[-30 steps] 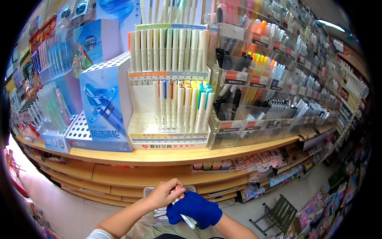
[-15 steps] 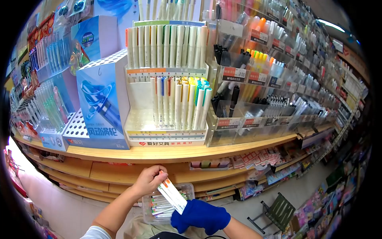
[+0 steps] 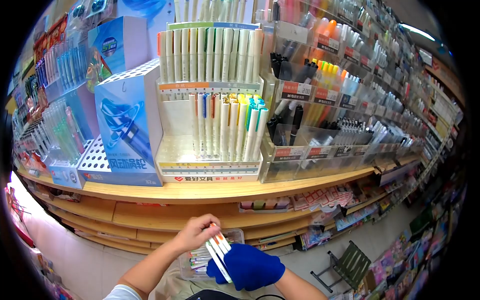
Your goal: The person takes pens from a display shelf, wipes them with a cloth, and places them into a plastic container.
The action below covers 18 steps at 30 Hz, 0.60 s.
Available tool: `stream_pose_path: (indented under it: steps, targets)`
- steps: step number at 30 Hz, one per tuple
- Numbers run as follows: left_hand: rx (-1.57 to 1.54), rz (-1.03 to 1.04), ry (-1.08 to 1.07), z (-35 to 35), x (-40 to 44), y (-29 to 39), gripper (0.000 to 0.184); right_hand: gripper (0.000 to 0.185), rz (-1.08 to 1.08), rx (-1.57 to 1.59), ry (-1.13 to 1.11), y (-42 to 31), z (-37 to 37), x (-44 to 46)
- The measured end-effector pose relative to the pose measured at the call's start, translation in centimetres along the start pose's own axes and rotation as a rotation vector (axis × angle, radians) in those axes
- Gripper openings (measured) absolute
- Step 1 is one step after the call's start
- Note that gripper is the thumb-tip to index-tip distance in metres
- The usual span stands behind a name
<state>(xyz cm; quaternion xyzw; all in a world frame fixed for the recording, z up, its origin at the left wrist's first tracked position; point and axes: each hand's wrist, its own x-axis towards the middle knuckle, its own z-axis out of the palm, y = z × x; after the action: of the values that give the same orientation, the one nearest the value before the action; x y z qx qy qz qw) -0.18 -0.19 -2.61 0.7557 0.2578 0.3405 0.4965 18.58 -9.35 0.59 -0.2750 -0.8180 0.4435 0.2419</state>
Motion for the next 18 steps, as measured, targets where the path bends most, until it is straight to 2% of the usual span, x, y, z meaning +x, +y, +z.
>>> stream_pose_path:
  steps: [2,3,5,6,8,9,10,11,12,14,15,17,18]
  targets:
    - [0.0,-0.003,-0.054,-0.8,-0.1,0.2,0.011,0.029,0.494,0.529,-0.094,-0.9,0.1,-0.5]
    - [0.024,0.034,-0.063,-0.7,-0.1,0.2,0.012,0.024,0.542,0.659,-0.028,-0.5,0.8,-0.9]
    - [0.073,0.109,-0.082,-0.4,-0.2,0.2,0.015,0.029,0.507,0.516,-0.039,-0.6,0.7,-1.0]
    - [0.054,0.055,-0.095,-0.2,-0.2,0.2,0.014,0.032,0.487,0.444,-0.043,-0.6,0.6,-1.0]
    - [0.018,-0.052,-0.125,0.5,-0.4,0.5,0.014,0.026,0.407,0.382,-0.003,-1.3,0.2,0.0]
    - [0.051,-0.038,-0.165,1.1,-0.4,0.9,0.015,0.023,0.366,0.35,0.018,-1.5,0.2,0.2]
    - [0.084,-0.024,-0.203,1.7,-0.5,1.4,0.016,0.024,0.189,0.115,0.043,-1.4,0.1,0.2]
    - [0.18,0.12,-0.182,2.0,-0.4,1.6,0.015,0.024,0.01,-0.12,0.066,-0.9,0.0,0.1]
    - [0.186,0.115,-0.169,2.0,-0.4,1.6,0.015,0.025,-0.169,-0.354,0.087,-0.2,-0.1,0.1]
    - [0.196,0.103,-0.136,1.7,-0.4,1.6,0.015,0.025,-0.053,-0.419,-0.038,2.8,1.0,-0.4]
    - [0.141,0.071,-0.153,1.6,-0.4,1.1,0.015,0.025,-0.088,-0.441,-0.055,3.0,1.1,-0.4]
    - [0.125,0.05,-0.121,0.8,-0.3,0.7,0.014,0.024,0.054,-0.146,-0.043,2.2,1.3,-0.6]
    - [0.116,0.04,-0.105,0.3,-0.2,0.7,0.014,0.023,0.228,0.171,-0.016,0.3,1.3,-0.8]
